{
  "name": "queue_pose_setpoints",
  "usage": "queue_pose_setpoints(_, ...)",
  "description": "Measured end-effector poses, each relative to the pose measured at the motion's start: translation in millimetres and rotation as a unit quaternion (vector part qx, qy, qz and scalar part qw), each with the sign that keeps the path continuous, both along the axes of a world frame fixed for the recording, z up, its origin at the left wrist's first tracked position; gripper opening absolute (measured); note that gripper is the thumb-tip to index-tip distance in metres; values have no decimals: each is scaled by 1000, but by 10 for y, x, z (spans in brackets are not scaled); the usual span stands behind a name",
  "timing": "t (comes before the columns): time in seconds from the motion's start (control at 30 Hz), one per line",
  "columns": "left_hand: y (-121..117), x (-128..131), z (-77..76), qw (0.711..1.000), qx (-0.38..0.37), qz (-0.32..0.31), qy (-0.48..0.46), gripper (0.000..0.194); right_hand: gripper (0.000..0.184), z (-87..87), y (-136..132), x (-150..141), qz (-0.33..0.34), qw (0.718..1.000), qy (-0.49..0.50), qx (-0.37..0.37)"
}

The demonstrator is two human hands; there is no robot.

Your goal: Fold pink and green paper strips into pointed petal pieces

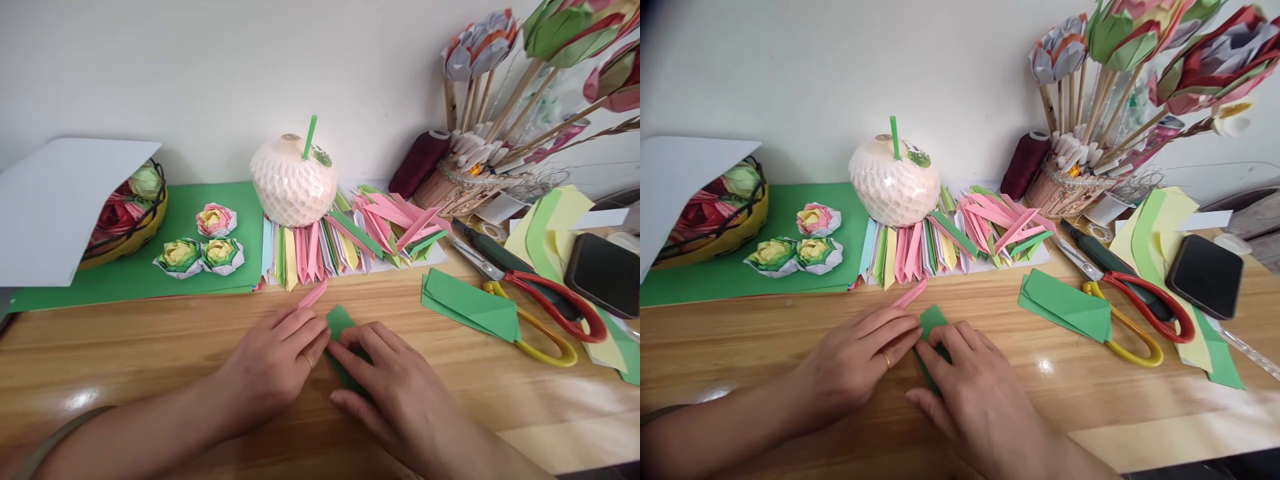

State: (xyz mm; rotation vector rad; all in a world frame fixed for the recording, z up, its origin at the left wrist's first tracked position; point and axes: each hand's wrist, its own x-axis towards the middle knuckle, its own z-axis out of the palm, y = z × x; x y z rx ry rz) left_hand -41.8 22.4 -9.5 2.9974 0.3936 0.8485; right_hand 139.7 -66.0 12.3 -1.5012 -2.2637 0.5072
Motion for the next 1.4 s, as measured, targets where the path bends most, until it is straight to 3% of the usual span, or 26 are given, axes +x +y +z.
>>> queue_pose_setpoints(0.13,24,-11,-21,999,36,-19,-7,25,18,6,117,95,-63,995,83,1)
queue_pose_setpoints(0.23,46,-30,-24,998,62,-25,-8,29,10,-11,246,169,-134,989,60,-6)
queue_pose_setpoints(0.37,88,-44,3,997,75,-31,1,33,6,-48,376,156,-148,987,48,-46)
queue_pose_setpoints(0.5,138,-39,30,996,69,-52,-1,32,7,-119,354,125,-124,992,31,13)
queue_pose_setpoints(0.73,165,-36,7,997,45,-57,5,31,26,-170,197,162,0,986,-45,161)
queue_pose_setpoints(0.93,144,3,14,999,27,-44,-3,24,41,-87,203,137,40,972,-117,202)
queue_pose_setpoints(1.17,153,-33,-35,997,41,-60,24,27,39,-78,218,127,57,957,-150,244)
queue_pose_setpoints(1.4,167,-40,-50,997,42,-56,28,27,39,-53,241,145,84,957,-139,241)
